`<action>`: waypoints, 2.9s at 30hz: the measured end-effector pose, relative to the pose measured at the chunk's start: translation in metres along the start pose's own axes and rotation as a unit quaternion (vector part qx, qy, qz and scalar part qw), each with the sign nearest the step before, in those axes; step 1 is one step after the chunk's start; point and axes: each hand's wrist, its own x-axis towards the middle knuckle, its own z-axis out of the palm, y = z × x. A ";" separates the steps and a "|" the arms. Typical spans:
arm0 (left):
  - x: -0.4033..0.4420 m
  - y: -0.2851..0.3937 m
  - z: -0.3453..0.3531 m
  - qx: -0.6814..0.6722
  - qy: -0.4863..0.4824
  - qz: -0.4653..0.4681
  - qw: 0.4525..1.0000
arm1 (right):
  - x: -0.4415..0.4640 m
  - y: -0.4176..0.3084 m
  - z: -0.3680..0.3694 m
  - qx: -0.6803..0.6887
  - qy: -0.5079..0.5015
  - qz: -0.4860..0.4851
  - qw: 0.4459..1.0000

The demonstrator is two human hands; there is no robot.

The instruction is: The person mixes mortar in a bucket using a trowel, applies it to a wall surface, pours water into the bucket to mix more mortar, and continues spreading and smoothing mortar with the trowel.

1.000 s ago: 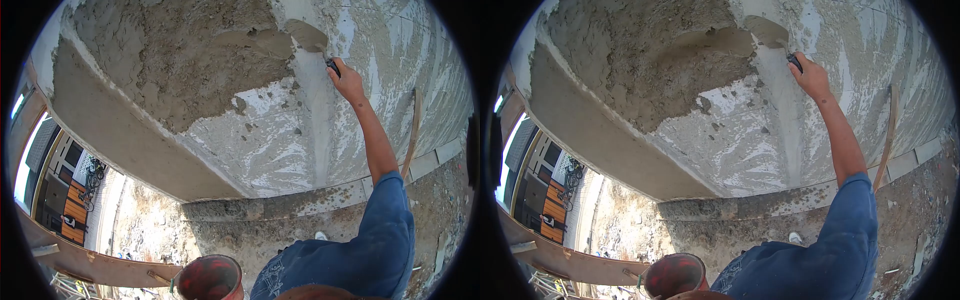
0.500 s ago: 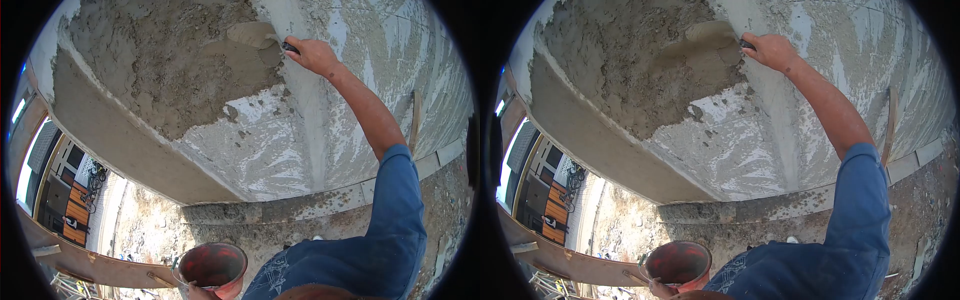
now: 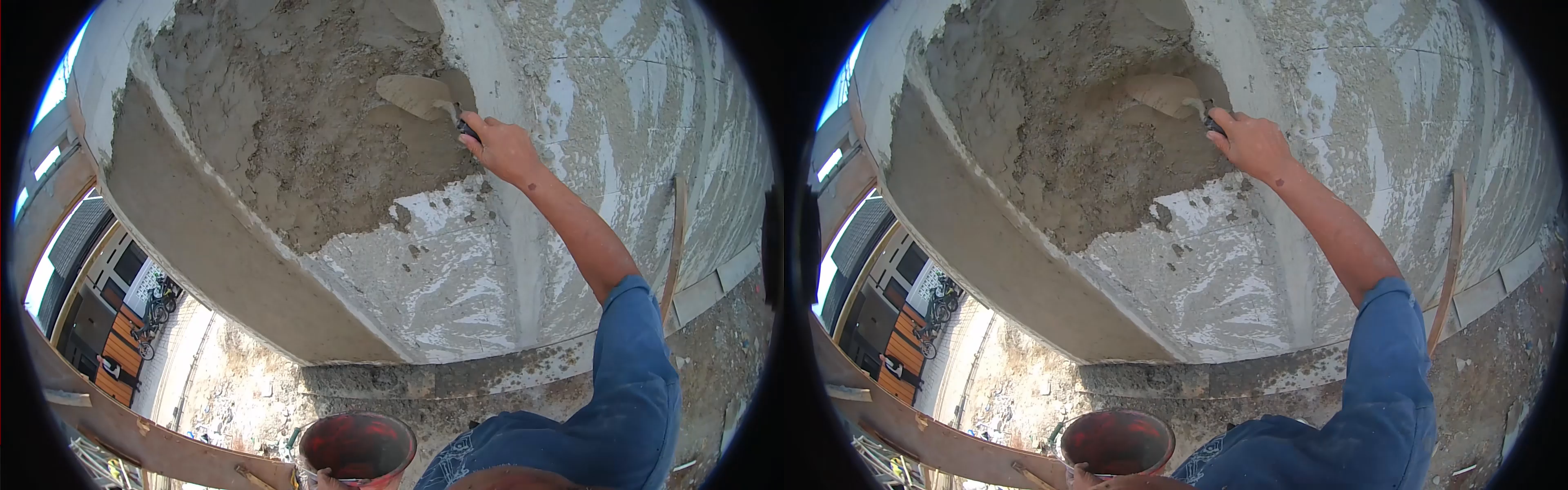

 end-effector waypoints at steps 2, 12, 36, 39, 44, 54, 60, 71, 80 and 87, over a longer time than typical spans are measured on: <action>-0.002 -0.002 0.007 0.007 -0.005 -0.005 1.000 | 0.027 -0.006 -0.003 -0.070 -0.063 -0.040 0.995; -0.004 -0.018 0.020 0.013 -0.014 -0.029 0.999 | 0.008 0.071 -0.027 -0.053 -0.028 0.169 0.984; -0.021 -0.019 0.082 -0.101 -0.075 0.031 0.992 | -0.098 0.140 -0.017 -0.076 -0.110 0.062 0.989; -0.044 0.003 0.099 -0.097 -0.119 0.049 0.987 | -0.106 0.107 0.005 -0.008 -0.092 0.023 0.995; -0.045 -0.001 0.117 -0.027 -0.126 0.046 0.991 | -0.093 0.069 0.025 -0.106 -0.244 -0.019 0.964; -0.036 0.003 0.094 -0.084 -0.104 0.037 0.990 | -0.137 0.106 -0.018 -0.106 -0.195 0.067 0.973; -0.032 -0.004 0.107 -0.067 -0.140 0.062 0.986 | -0.025 0.094 -0.011 -0.124 -0.201 -0.083 0.968; -0.039 -0.011 0.147 -0.088 -0.163 0.066 0.980 | -0.076 -0.002 -0.047 0.151 -0.179 -0.073 0.969; -0.108 0.067 0.214 -0.152 -0.357 0.239 0.890 | -0.232 -0.173 0.070 0.111 -0.521 -0.199 0.822; -0.085 0.095 0.212 -0.211 -0.396 0.219 0.867 | -0.162 -0.226 0.024 0.179 -0.375 -0.262 0.871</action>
